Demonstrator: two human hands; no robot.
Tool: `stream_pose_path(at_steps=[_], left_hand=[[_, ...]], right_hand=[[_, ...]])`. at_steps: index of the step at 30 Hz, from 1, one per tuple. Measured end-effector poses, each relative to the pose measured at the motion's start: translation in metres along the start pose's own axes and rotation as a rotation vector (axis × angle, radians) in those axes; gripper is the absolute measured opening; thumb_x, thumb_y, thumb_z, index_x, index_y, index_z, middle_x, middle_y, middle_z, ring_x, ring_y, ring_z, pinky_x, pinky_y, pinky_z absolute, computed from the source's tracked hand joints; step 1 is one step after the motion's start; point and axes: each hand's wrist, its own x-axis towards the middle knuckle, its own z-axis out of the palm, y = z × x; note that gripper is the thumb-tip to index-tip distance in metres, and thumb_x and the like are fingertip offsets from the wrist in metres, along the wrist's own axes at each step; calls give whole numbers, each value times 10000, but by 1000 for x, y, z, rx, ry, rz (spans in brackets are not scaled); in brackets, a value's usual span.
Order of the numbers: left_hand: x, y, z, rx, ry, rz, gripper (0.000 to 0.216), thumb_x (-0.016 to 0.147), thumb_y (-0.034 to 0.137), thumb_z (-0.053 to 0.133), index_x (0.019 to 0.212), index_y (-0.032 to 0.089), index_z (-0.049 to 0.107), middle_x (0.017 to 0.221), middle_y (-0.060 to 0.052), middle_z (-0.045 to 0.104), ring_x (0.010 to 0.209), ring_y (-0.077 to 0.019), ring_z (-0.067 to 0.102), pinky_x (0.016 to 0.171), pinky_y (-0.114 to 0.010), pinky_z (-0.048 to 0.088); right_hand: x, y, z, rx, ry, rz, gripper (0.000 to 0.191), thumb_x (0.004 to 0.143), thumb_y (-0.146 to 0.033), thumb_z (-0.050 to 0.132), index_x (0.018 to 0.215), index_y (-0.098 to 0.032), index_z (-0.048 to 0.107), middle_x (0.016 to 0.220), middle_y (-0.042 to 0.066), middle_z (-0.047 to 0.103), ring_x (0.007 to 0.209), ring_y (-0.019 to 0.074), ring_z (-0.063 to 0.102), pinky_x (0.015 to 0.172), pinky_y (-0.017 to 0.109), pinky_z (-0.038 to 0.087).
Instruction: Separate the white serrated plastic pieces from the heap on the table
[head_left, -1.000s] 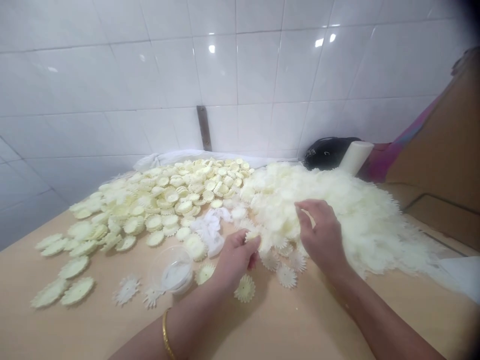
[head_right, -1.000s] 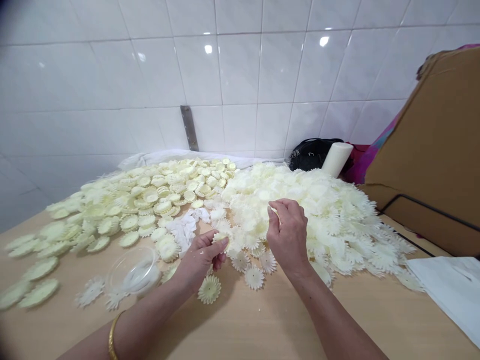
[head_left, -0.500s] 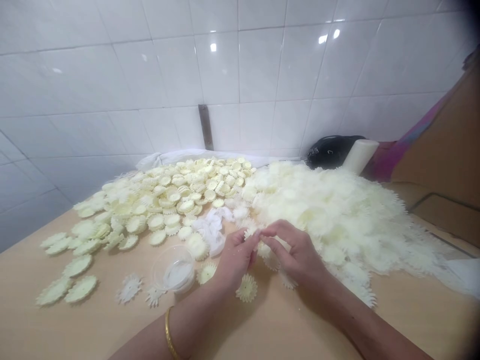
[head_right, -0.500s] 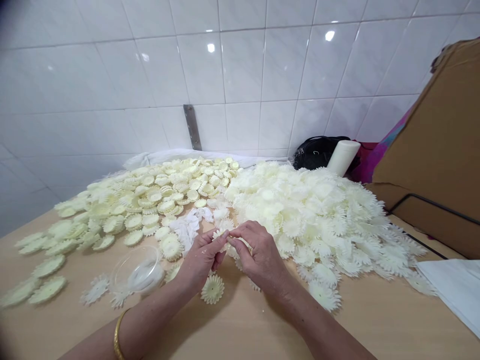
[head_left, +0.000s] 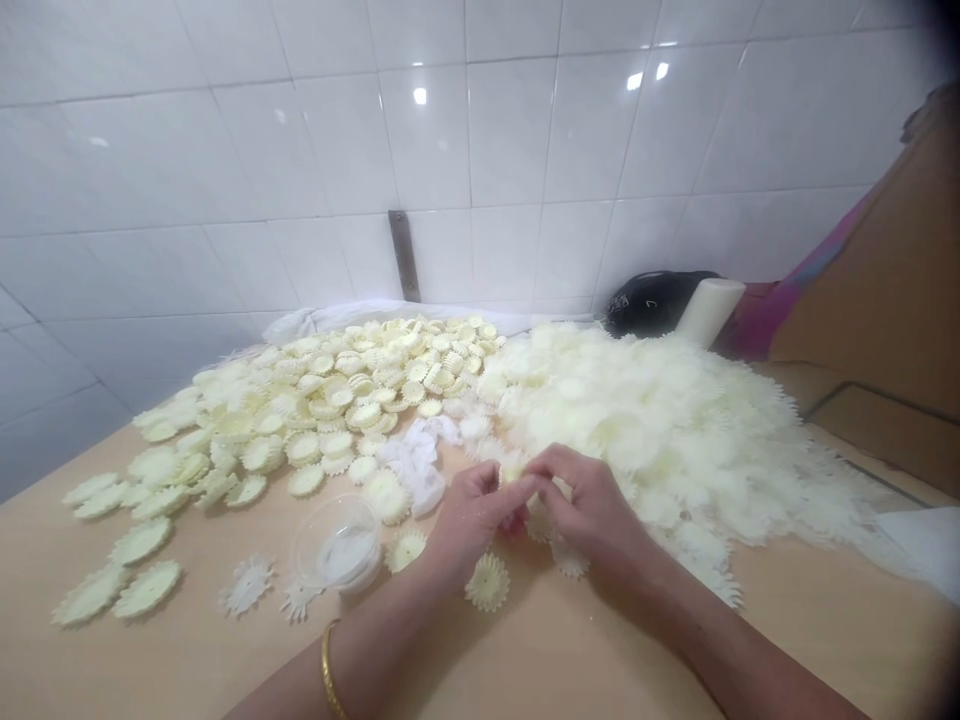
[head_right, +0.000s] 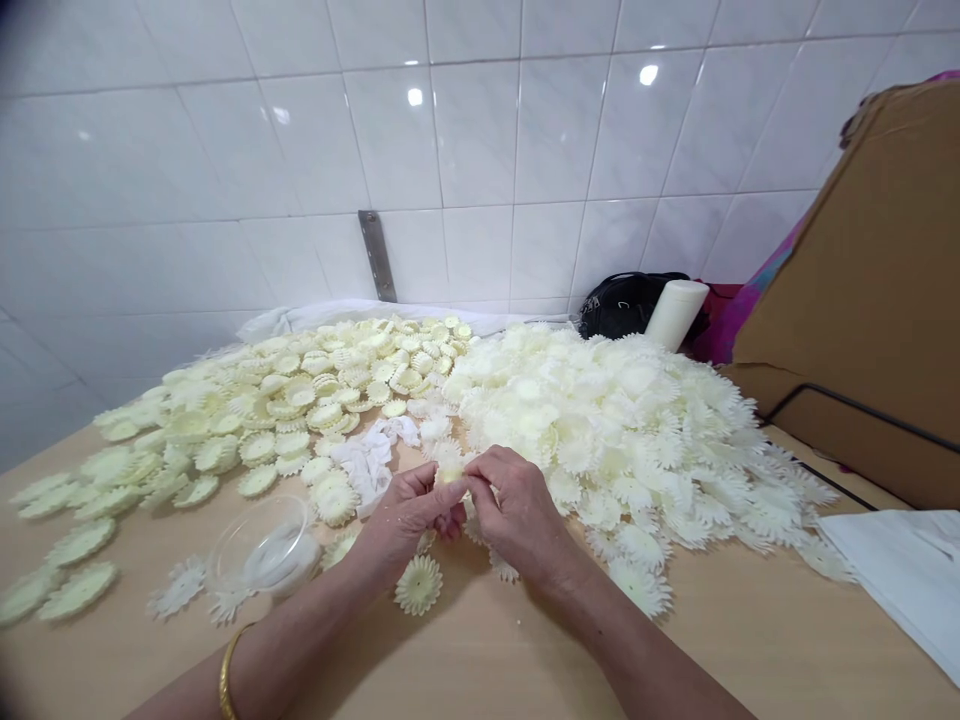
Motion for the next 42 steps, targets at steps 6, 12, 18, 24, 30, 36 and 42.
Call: stream_pose_path(at_steps=[6, 12, 18, 24, 30, 36, 42], left_hand=[[1, 11, 3, -311, -62, -163, 186, 728, 304, 562, 746, 136, 484, 575, -56, 597, 475, -122, 546, 476, -230, 406], [-1, 8, 2, -184, 16, -144, 209, 675, 292, 624, 750, 141, 500, 545, -14, 555, 466, -110, 523, 461, -219, 383], [-3, -3, 1, 85, 70, 19, 217, 670, 330, 625, 675, 145, 513, 521, 26, 498, 464, -80, 469, 471, -207, 364], [-4, 3, 3, 91, 17, 48, 247, 699, 382, 584, 660, 160, 483, 495, 33, 486, 452, -90, 476, 479, -219, 374], [-3, 8, 9, 37, -9, 52, 257, 696, 389, 586, 661, 159, 479, 495, 27, 503, 436, -83, 468, 456, -208, 362], [-2, 10, 13, -7, -21, 57, 263, 697, 371, 595, 639, 172, 433, 483, 33, 510, 424, -79, 460, 450, -207, 362], [-1, 8, 14, -7, -9, 68, 280, 700, 365, 593, 641, 183, 388, 495, 28, 527, 432, -81, 464, 452, -208, 357]], right_hand=[[5, 6, -6, 239, -34, 153, 153, 770, -210, 467, 673, -150, 569, 615, -2, 546, 597, 123, 499, 591, 254, 406], [4, 3, -6, 304, -115, 147, 207, 787, -290, 470, 761, -147, 617, 704, 28, 593, 657, 142, 538, 623, 267, 425], [2, -3, 0, 165, -67, 93, 159, 742, -302, 543, 764, -162, 613, 750, 30, 595, 697, 147, 540, 645, 256, 420], [4, 4, -5, 50, 176, 106, 275, 814, -286, 432, 565, -170, 429, 522, -31, 418, 510, 98, 396, 499, 222, 334], [6, 5, -8, -53, 372, 82, 295, 812, -296, 442, 548, -179, 382, 511, -38, 355, 498, 90, 334, 480, 217, 307], [7, 8, -5, -99, 425, 69, 284, 825, -293, 420, 565, -181, 397, 517, -34, 374, 497, 93, 345, 476, 219, 304], [8, 6, 0, -120, 435, 50, 295, 842, -292, 397, 568, -186, 372, 521, -36, 367, 493, 95, 348, 476, 221, 299]])
